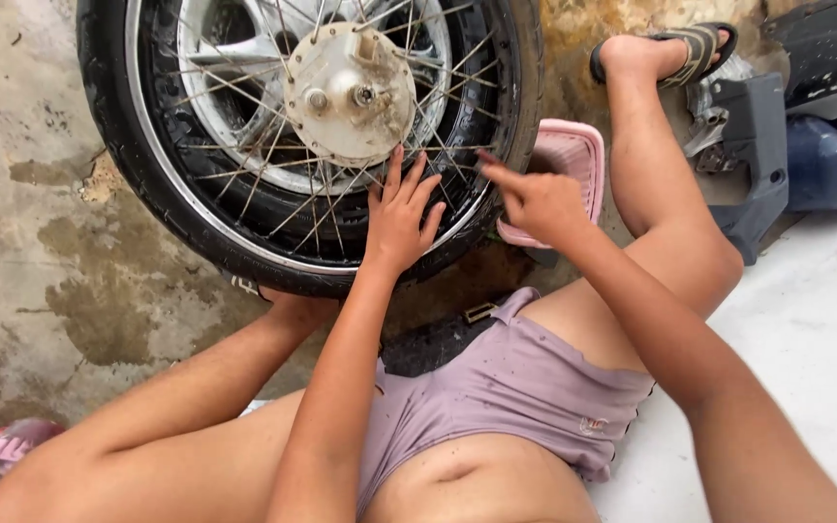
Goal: Scrubbing the spokes and rim of a motorcycle wheel using a small abrasive pad and water
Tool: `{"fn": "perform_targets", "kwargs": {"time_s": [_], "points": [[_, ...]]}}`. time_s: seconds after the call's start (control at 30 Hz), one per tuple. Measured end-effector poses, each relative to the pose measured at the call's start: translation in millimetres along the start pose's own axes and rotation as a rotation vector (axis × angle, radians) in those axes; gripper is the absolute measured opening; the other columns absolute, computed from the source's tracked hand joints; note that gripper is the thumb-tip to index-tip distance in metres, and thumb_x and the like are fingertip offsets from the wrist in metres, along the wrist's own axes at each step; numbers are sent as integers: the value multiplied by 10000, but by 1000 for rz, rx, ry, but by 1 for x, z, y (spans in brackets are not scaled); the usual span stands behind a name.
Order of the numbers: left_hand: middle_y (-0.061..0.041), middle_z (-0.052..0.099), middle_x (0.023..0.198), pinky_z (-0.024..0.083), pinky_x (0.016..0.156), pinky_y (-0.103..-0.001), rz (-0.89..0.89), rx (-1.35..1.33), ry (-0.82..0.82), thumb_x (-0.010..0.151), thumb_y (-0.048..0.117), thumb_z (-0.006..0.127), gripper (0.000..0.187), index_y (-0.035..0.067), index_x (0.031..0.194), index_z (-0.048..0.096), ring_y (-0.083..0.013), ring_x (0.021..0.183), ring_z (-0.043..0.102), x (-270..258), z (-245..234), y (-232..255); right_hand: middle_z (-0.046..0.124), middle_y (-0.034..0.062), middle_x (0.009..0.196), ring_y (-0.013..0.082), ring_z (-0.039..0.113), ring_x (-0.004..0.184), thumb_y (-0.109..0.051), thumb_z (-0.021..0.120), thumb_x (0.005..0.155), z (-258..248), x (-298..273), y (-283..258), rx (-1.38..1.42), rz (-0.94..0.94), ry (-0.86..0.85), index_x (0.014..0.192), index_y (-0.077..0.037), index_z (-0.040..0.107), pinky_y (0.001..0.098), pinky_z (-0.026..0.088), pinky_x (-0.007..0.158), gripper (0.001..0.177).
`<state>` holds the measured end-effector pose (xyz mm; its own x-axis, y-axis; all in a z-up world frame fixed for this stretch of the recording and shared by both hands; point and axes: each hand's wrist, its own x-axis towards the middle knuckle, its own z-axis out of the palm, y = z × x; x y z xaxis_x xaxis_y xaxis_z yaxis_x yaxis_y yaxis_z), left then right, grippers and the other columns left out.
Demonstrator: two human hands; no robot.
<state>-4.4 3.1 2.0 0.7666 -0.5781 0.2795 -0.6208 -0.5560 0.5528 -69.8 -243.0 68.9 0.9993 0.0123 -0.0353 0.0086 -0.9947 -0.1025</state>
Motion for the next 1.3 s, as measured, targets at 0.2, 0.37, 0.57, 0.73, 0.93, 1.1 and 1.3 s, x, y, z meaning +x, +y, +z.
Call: {"fn": "perform_targets", "kwargs": {"time_s": [0.2,0.37,0.57,0.73,0.93,1.1,1.3], "points": [[-96,399,1641,440,1068,-622,4,-2,2,1099,350,561,341,165,1377,627,-323,1578,161,0,-2,0,720,146,678,418,722,683,-397,593,932,-3,-12,-24,80,66,-116,1334,-468,651,517,562,680,413],[-91,391,1645,438,1071,-622,-3,2,-4,1100,353,563,335,166,1367,634,-315,1580,156,-2,-4,3,728,231,809,475,705,834,-480,564,940,-11,-4,-11,130,150,-167,1349,-496,646,576,537,781,418],[-97,395,1643,443,1062,-623,11,9,13,1091,349,577,326,163,1349,646,-318,1580,159,2,-2,1,745,234,929,494,697,909,-527,552,928,-19,3,-11,186,243,-269,1366,-531,601,577,538,850,441],[-94,395,1642,448,1060,-624,11,9,20,1092,345,580,325,165,1354,647,-314,1579,162,7,-5,3,759,152,1061,474,678,1006,-525,587,890,-38,5,-26,268,316,-349,1327,-528,624,554,530,903,439],[-91,411,1633,452,1057,-608,15,34,25,1088,348,585,323,170,1349,651,-312,1576,166,4,-3,2,749,236,914,478,695,953,-499,627,882,-35,4,-30,292,304,-380,1363,-485,628,560,532,873,481],[-92,405,1638,443,1067,-616,16,40,30,1078,345,595,333,170,1357,644,-316,1577,166,4,-3,1,732,174,779,444,708,847,-492,630,905,-28,-5,-47,284,279,-326,1413,-458,593,540,551,796,510],[-97,394,1641,449,1053,-638,8,18,23,1094,342,570,322,164,1350,650,-326,1576,163,3,-2,2,724,282,814,504,710,858,-541,557,962,-19,-2,-31,132,215,-272,1457,-459,544,593,540,827,501]]}}
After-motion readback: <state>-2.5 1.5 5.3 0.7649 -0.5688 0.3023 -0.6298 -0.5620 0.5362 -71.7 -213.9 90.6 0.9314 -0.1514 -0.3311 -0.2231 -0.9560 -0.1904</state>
